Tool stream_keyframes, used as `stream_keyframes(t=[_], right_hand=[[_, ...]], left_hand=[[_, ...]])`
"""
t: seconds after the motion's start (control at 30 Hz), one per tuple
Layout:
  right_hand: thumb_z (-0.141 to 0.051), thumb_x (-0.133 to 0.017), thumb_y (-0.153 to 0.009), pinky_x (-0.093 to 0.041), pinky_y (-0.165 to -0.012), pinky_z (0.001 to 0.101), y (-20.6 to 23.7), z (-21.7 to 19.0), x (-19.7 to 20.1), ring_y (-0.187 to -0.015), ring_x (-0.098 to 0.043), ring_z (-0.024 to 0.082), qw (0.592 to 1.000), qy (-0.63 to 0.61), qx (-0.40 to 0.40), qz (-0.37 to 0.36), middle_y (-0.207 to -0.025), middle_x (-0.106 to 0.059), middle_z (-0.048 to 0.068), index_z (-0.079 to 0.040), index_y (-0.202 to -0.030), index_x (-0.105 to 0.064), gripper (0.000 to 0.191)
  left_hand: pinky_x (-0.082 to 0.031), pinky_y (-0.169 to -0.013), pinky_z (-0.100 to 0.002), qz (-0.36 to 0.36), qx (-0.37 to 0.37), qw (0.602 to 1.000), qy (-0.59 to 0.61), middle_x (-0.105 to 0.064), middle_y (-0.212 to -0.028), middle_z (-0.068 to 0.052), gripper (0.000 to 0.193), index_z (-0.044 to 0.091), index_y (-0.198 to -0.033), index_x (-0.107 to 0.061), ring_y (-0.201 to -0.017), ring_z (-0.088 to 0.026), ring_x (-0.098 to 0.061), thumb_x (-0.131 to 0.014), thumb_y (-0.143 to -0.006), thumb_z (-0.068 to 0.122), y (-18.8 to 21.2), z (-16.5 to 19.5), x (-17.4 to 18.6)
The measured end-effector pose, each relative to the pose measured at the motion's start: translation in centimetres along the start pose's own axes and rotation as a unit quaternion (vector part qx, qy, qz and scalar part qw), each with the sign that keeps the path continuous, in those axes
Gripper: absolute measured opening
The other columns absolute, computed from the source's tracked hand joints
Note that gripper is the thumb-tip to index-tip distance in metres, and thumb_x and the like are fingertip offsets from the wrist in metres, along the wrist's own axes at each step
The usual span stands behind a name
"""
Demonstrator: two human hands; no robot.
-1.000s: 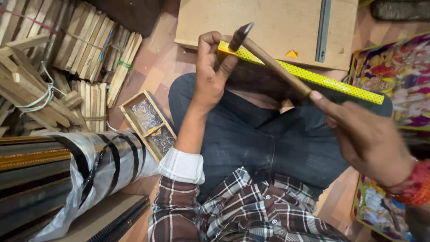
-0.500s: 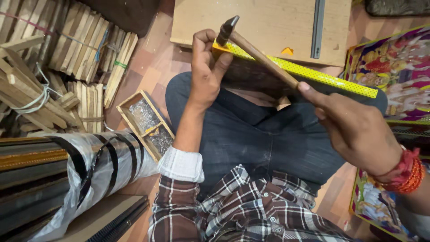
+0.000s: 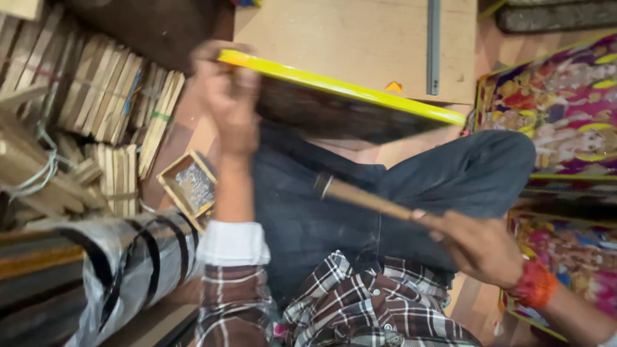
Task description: The person sits on the floor and uses a hammer to drive small nails into the edges of a yellow decorative frame. They repeatedly pick up nails from a small wooden box and hammer them along the frame's perimeter.
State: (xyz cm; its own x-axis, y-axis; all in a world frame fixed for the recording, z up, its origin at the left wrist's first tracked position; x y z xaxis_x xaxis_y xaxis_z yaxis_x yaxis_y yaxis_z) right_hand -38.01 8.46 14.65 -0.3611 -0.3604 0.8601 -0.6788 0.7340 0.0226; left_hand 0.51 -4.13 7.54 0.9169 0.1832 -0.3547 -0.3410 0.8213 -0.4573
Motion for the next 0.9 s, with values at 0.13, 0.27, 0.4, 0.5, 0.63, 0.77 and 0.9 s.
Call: stream_keyframes(t=[0.13, 0.27, 0.4, 0.5, 0.63, 0.77, 0.9], right_hand=[[-0.021, -0.073, -0.085, -0.053, -0.056, 0.0408, 0.2, 2.9, -3.5, -0.067, -0.068, 0.028, 0.992, -0.039, 0.025, -0.116, -0.075, -0.066, 0.007, -0.015, -0.112, -0.074, 0.028], [-0.016, -0.072, -0.078, -0.053, -0.075, 0.0458, -4.7, 9.4, -3.1, -0.087, -0.065, 0.034, 1.000, -0.011, 0.010, -0.019, -0.091, -0.067, 0.012, -0.008, -0.101, -0.071, 0.024], [-0.011, -0.058, -0.099, -0.053, -0.088, 0.0472, -14.7, 17.9, -2.2, -0.102, -0.066, 0.038, 0.990, 0.049, -0.014, 0.130, -0.111, -0.070, 0.018, -0.007, -0.124, -0.068, 0.027], [-0.027, -0.065, -0.103, -0.053, -0.078, 0.0476, -20.9, 21.9, -4.0, -0.090, -0.069, 0.038, 0.987, 0.049, -0.098, 0.119, -0.097, -0.073, 0.019, -0.007, -0.115, -0.072, 0.024], [-0.025, -0.073, -0.083, -0.056, -0.074, 0.0480, -24.6, 23.4, -6.2, -0.082, -0.070, 0.040, 0.972, 0.140, -0.174, 0.069, -0.088, -0.074, 0.018, -0.010, -0.094, -0.079, 0.019], [-0.011, -0.073, -0.088, -0.060, -0.071, 0.0386, -22.9, 20.0, -2.9, -0.078, -0.074, 0.027, 0.966, -0.008, -0.113, 0.232, -0.088, -0.075, 0.014, -0.006, -0.101, -0.079, 0.015], [0.002, -0.064, -0.106, -0.057, -0.083, 0.0259, -17.9, 11.9, 1.0, -0.103, -0.070, 0.014, 0.841, -0.453, 0.001, 0.297, -0.114, -0.071, 0.006, 0.004, -0.120, -0.069, 0.015]], left_hand=[[-0.050, -0.089, -0.032, 0.096, -0.039, 0.994, 0.037, -0.061, -0.107, -0.010, 0.026, 0.005, -0.128, -0.053, -0.096, -0.018, -0.060, -0.068, -0.107, 0.008, -4.0, 1.5, 5.1], [-0.041, -0.079, -0.033, 0.130, -0.018, 0.991, -0.037, -0.062, -0.097, -0.010, 0.015, 0.006, -0.111, -0.055, -0.085, -0.018, -0.053, -0.058, -0.098, 0.000, -6.0, 3.0, 5.4], [-0.028, -0.111, -0.053, -0.018, -0.260, 0.736, -0.625, -0.070, -0.113, -0.012, 0.017, 0.005, -0.104, -0.064, -0.117, -0.032, -0.061, -0.053, -0.094, -0.003, -5.4, 5.9, 0.4], [-0.034, -0.119, -0.048, -0.162, -0.206, 0.811, -0.522, -0.068, -0.121, -0.009, 0.016, 0.008, -0.117, -0.069, -0.124, -0.031, -0.059, -0.059, -0.104, 0.009, -3.5, 5.5, -5.1], [-0.040, -0.110, -0.047, -0.292, -0.204, 0.797, -0.488, -0.067, -0.121, -0.008, 0.036, 0.008, -0.129, -0.065, -0.113, -0.028, -0.063, -0.075, -0.096, 0.019, -0.8, 5.3, -11.2], [-0.040, -0.115, -0.045, -0.246, -0.183, 0.820, -0.484, -0.066, -0.126, -0.003, 0.035, 0.013, -0.133, -0.064, -0.118, -0.024, -0.064, -0.075, -0.099, 0.017, -1.0, 6.2, -12.3], [-0.042, -0.112, -0.042, -0.223, -0.178, 0.825, -0.487, -0.067, -0.128, -0.004, 0.042, 0.013, -0.139, -0.063, -0.117, -0.022, -0.065, -0.074, -0.099, 0.012, -0.8, 6.7, -13.1]])
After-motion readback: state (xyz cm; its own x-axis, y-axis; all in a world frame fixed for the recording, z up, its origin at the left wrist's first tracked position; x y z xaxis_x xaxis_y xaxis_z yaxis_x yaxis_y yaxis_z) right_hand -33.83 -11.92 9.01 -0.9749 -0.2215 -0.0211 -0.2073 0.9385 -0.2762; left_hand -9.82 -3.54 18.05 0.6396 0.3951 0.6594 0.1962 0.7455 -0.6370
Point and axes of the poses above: each hand's wrist, its own y-axis away from the middle knuckle, its own x-axis out of the back of the hand, z = x × y, the point moved 2 cm from there along -y, towards the middle knuckle
